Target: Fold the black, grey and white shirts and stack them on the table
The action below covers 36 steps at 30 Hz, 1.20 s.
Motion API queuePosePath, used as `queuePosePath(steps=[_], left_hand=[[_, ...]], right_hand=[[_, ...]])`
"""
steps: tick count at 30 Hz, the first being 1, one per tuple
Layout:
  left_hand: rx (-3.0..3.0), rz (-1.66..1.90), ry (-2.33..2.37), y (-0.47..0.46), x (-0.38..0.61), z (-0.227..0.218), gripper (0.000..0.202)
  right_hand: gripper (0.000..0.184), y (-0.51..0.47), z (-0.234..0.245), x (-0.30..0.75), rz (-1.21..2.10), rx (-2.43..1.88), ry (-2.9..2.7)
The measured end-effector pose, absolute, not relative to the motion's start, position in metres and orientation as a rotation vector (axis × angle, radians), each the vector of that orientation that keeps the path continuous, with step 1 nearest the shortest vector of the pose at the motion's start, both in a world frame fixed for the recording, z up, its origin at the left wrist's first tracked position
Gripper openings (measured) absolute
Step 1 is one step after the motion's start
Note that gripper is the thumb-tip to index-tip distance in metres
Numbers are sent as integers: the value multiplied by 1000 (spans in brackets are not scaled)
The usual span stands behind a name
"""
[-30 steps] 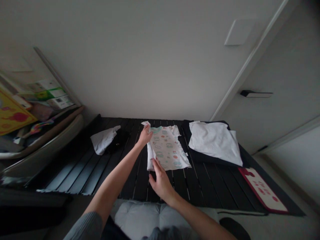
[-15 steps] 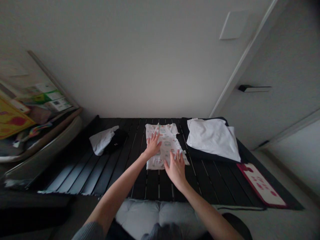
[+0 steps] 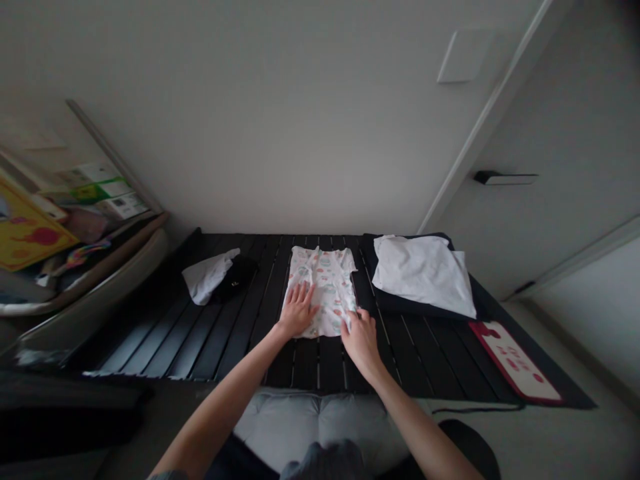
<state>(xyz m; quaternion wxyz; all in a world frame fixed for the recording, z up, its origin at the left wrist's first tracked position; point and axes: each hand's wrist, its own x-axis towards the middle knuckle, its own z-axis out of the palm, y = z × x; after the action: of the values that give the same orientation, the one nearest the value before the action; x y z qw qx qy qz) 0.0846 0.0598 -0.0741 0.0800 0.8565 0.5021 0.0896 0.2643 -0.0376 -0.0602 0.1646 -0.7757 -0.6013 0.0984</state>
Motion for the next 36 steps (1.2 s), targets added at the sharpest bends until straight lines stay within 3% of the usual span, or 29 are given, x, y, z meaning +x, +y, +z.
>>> queuePosePath(steps=[7, 14, 22, 28, 32, 36], left_hand=[[2513, 158, 1561, 47, 44, -63, 58], [2546, 162, 1220, -10, 90, -43, 53], [2550, 94, 1012, -34, 116, -38, 52], [2616, 137, 935, -42, 114, -50, 63], [2569, 237, 1019, -43, 117, -52, 54], [2392, 456, 1210, -40, 111, -38, 59]], right_hand=[[35, -32, -67, 262, 348, -2062, -1770], [60, 41, -64, 288, 468, -2285, -1665], [65, 72, -79, 295, 716, -2280, -1713], [71, 79, -86, 294, 740, -2217, -1733], [73, 88, -85, 288, 712, -2140, -1696], [73, 109, -78, 274, 677, -1958, -1723]])
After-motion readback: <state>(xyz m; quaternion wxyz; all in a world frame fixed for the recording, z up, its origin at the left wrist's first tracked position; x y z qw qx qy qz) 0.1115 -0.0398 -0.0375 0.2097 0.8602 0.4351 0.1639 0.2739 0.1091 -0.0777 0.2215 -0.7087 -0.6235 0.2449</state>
